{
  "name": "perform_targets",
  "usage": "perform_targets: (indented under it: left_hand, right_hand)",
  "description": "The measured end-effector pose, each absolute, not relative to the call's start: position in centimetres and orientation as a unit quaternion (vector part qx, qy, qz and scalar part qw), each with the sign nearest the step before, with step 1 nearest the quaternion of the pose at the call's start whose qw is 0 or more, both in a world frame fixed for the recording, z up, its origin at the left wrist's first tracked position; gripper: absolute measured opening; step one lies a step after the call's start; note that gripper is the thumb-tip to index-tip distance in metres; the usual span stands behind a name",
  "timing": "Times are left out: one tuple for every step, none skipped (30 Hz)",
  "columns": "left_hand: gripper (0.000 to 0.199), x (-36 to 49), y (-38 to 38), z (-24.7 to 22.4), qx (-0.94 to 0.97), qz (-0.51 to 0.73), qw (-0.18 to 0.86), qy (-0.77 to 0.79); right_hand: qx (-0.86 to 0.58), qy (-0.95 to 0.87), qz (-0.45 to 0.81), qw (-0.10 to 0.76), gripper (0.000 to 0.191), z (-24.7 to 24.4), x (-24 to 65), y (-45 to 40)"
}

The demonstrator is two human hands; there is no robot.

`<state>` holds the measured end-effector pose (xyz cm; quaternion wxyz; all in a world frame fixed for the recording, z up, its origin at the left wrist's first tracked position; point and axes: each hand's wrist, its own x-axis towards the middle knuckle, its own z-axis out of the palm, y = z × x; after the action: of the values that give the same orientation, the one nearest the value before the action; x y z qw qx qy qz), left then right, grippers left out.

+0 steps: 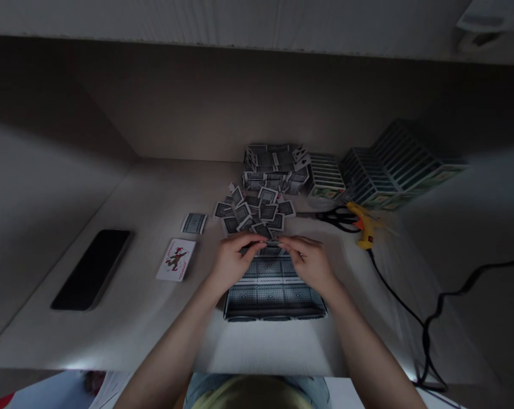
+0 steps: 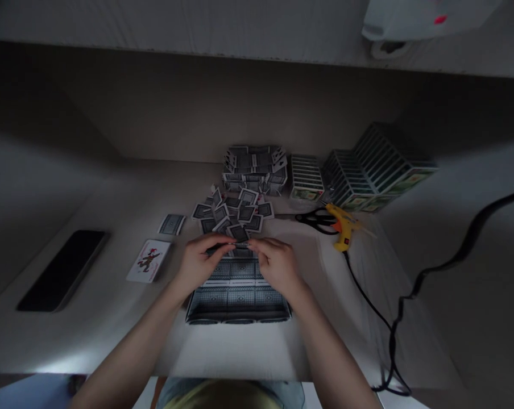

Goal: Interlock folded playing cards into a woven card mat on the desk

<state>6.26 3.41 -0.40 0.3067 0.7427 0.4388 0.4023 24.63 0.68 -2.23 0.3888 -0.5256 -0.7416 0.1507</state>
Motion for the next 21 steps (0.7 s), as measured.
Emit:
perform_targets:
  left_hand:
    - [0.009,6.3,3.4,-0.3,0.743,0.406,0.309,0.434]
    - [0.009,6.3,3.4,-0.3,0.743,0.405,0.310,0.433]
    - [0.009,6.3,3.4,-0.3,0.742,0.402,0.311,0.437]
    - [0.009,6.3,3.4,-0.3,0.740,0.398,0.312,0.443]
    - [0.009,6.2,3.4,-0.3,0.738,0.393,0.314,0.450]
    - [0.010,6.2,3.4,-0.3,0.736,0.389,0.315,0.456]
    - [0.010,6.2,3.5,-0.4,0.734,0.386,0.316,0.461]
    - [0.010,6.2,3.5,-0.5,0.732,0.385,0.317,0.465]
    - [0.010,6.2,3.5,-0.5,0.730,0.383,0.318,0.468]
    - [0.011,6.2,3.5,-0.6,0.729,0.382,0.319,0.470]
    - [0.011,6.1,3.5,-0.6,0.729,0.380,0.321,0.471]
    - [0.011,6.1,3.5,-0.7,0.729,0.378,0.322,0.471]
    - [0.011,6.1,3.6,-0.7,0.730,0.376,0.322,0.472]
    - [0.011,6.1,3.6,-0.7,0.730,0.374,0.321,0.473]
    - [0.011,6.1,3.6,-0.7,0.731,0.373,0.319,0.474]
    - [0.011,6.1,3.5,-0.6,0.731,0.372,0.317,0.476]
    - [0.011,6.2,3.5,-0.6,0.732,0.371,0.314,0.478]
    - [0.011,6.2,3.5,-0.5,0.732,0.371,0.311,0.479]
    - [0.011,6.2,3.4,-0.5,0.733,0.371,0.310,0.479]
    - [0.011,6.2,3.4,-0.5,0.732,0.370,0.310,0.481]
    - [0.011,6.2,3.4,-0.4,0.731,0.369,0.311,0.482]
  right_hand:
    - [-0.526,-0.742,0.152,0.386,0.028,-2.2,24.6,0.7]
    - [-0.527,-0.743,0.154,0.383,0.028,-2.1,24.6,0.7]
    - [-0.527,-0.745,0.153,0.380,0.028,-2.1,24.5,0.7]
    - [-0.527,-0.747,0.152,0.376,0.027,-2.1,24.5,0.7]
    - [-0.528,-0.748,0.150,0.372,0.026,-2.0,24.5,0.7]
    - [-0.528,-0.751,0.148,0.368,0.024,-2.0,24.5,0.7]
    - [-0.529,-0.752,0.147,0.364,0.023,-1.9,24.4,0.7]
    - [-0.530,-0.753,0.148,0.363,0.022,-1.9,24.5,0.7]
    - [-0.531,-0.751,0.150,0.364,0.022,-1.9,24.5,0.7]
    - [-0.533,-0.746,0.153,0.368,0.022,-1.8,24.5,0.6]
    - [-0.537,-0.738,0.157,0.376,0.022,-1.7,24.5,0.6]
    - [-0.543,-0.728,0.161,0.386,0.022,-1.7,24.5,0.5]
    - [-0.547,-0.718,0.166,0.397,0.022,-1.6,24.5,0.5]
    - [-0.550,-0.710,0.171,0.405,0.021,-1.5,24.5,0.5]
    - [-0.551,-0.705,0.177,0.410,0.020,-1.4,24.5,0.5]
    - [-0.550,-0.702,0.182,0.413,0.020,-1.4,24.5,0.5]
    - [-0.549,-0.702,0.187,0.413,0.019,-1.3,24.5,0.5]
    - [-0.547,-0.703,0.191,0.413,0.018,-1.3,24.5,0.5]
    - [-0.547,-0.703,0.193,0.411,0.017,-1.2,24.5,0.6]
    - [-0.548,-0.704,0.195,0.408,0.017,-1.2,24.5,0.6]
    - [-0.548,-0.705,0.195,0.405,0.016,-1.1,24.5,0.6]
